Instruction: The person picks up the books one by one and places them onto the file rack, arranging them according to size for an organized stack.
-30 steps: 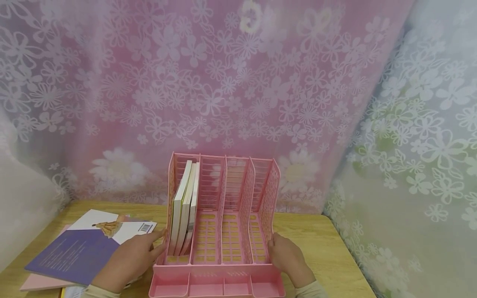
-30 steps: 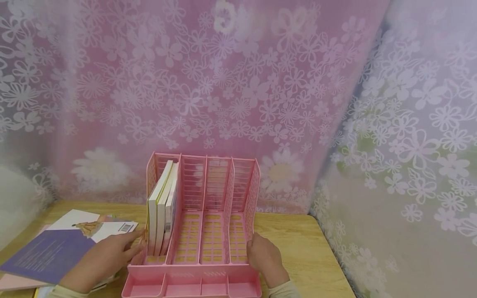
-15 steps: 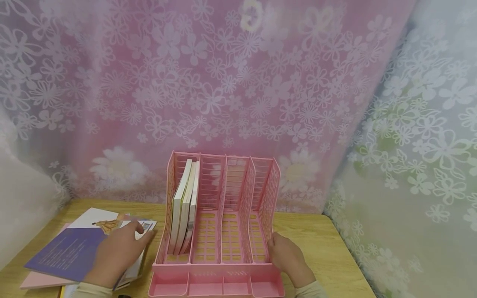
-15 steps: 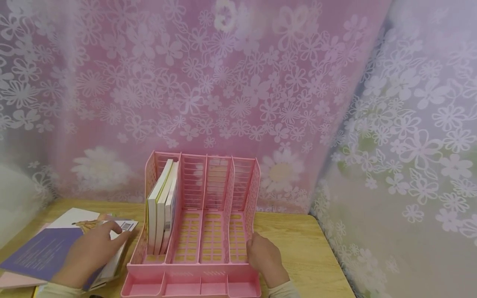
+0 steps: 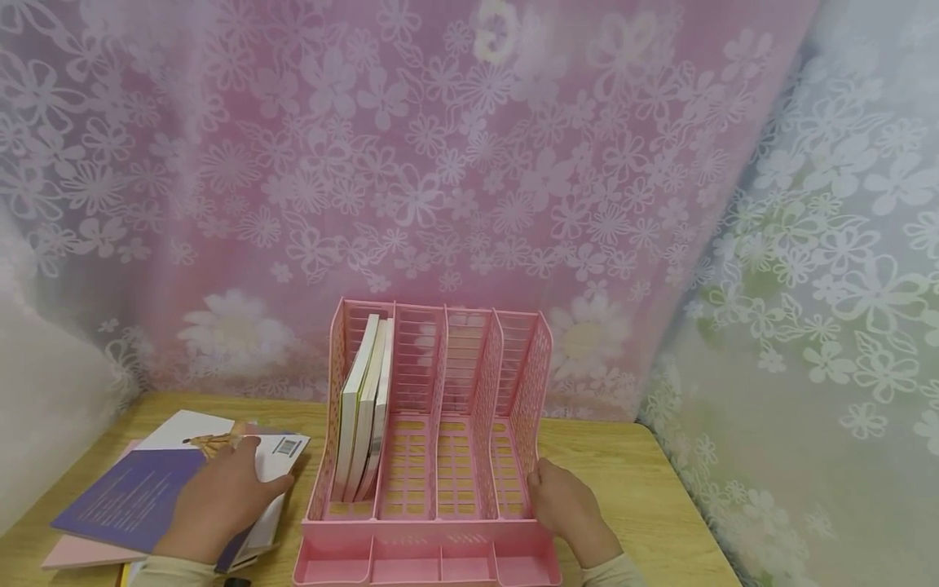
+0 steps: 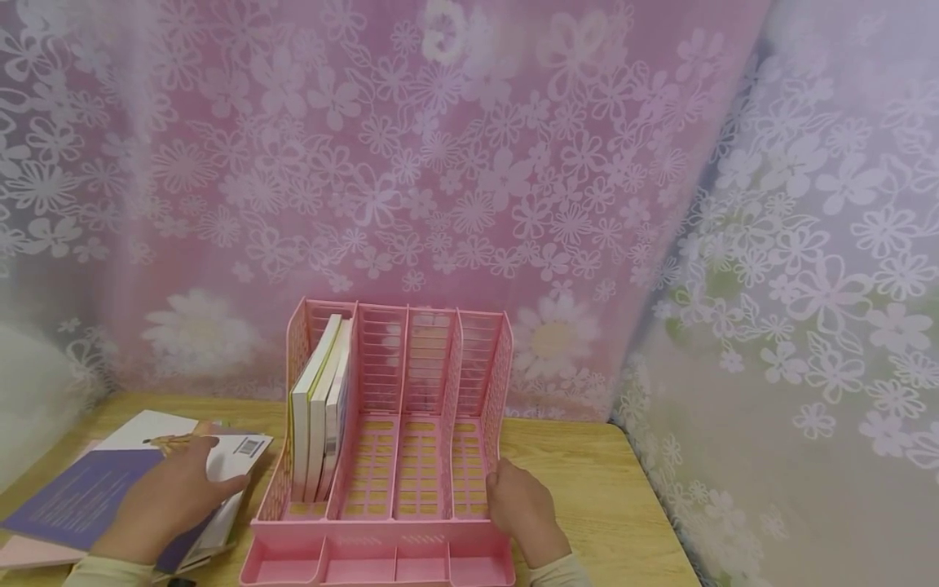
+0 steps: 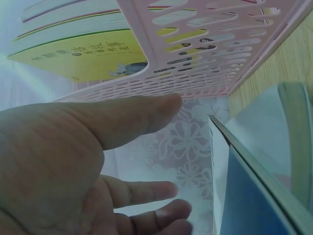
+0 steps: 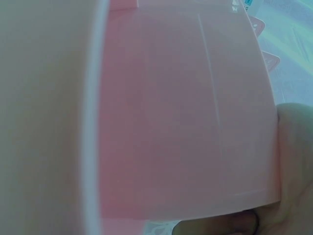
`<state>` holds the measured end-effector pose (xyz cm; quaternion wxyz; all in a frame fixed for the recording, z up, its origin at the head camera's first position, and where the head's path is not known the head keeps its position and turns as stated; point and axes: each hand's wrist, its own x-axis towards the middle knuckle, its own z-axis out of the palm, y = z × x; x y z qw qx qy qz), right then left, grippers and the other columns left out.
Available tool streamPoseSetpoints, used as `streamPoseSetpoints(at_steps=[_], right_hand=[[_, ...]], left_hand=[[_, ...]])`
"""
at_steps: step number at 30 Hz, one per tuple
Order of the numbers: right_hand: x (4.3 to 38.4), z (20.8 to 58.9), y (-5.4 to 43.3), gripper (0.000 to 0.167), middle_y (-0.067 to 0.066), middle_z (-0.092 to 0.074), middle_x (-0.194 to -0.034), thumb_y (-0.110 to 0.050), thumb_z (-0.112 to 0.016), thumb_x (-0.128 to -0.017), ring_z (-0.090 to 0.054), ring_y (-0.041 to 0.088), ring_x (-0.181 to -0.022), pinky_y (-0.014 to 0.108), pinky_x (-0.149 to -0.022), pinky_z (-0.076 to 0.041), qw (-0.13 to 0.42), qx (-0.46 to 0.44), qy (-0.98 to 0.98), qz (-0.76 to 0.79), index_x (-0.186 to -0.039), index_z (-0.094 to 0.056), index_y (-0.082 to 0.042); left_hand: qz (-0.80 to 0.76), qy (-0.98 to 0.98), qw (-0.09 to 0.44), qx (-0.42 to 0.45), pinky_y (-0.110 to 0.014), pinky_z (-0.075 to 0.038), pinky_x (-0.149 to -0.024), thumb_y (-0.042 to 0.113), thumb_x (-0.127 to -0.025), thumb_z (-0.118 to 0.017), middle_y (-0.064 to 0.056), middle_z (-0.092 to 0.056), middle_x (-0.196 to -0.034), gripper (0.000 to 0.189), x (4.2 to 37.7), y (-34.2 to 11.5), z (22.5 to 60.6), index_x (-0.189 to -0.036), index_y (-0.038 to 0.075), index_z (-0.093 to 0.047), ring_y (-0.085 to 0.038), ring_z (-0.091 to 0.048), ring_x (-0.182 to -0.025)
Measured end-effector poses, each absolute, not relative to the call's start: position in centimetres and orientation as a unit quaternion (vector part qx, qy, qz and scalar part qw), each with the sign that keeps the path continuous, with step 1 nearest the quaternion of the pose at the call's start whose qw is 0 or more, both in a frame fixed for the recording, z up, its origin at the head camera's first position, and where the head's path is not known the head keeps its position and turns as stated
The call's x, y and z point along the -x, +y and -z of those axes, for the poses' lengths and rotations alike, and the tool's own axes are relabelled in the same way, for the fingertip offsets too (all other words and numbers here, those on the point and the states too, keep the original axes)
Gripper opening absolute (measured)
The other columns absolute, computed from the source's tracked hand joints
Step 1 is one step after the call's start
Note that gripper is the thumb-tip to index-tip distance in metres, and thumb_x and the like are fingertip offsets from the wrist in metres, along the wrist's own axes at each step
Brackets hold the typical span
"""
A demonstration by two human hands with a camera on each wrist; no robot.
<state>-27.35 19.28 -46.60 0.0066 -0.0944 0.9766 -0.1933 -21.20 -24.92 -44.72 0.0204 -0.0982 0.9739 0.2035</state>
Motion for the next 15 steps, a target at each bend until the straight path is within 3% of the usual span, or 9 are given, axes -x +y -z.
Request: streamPoseSetpoints(at_steps=[5,15], right_hand=[[27.34,46.57,19.35,0.027,0.002,-0.044,-0.066,-0.020,-0.041,-0.108,-0.045,0.018,-0.060,0.037,-0.058,-0.041,0.009,0.096,0.975,0.199,-0.088,-0.056,-0.010],[27.28,46.41,19.25,0.026,0.002,-0.046,-0.068,-0.020,-0.042,-0.109,-0.048,0.018,-0.064,0.040,-0.061,-0.044,0.010,0.095,0.976,0.195,-0.092,-0.058,-0.009]], left_hand=[[-0.194,0.977,0.007,0.094,-0.068,-0.049,-0.079,0.064,-0.085,-0.073,-0.045,-0.049,-0.128,0.095,21.14,-24.89,44.85,-0.136,-0.013,-0.051,-0.062,-0.057,-0.104],[-0.180,0.979,0.022,0.091,-0.068,-0.050,-0.078,0.044,-0.086,-0.080,-0.041,-0.056,-0.120,0.075,21.07,-25.00,44.91,-0.131,-0.012,-0.056,-0.060,-0.057,-0.105]])
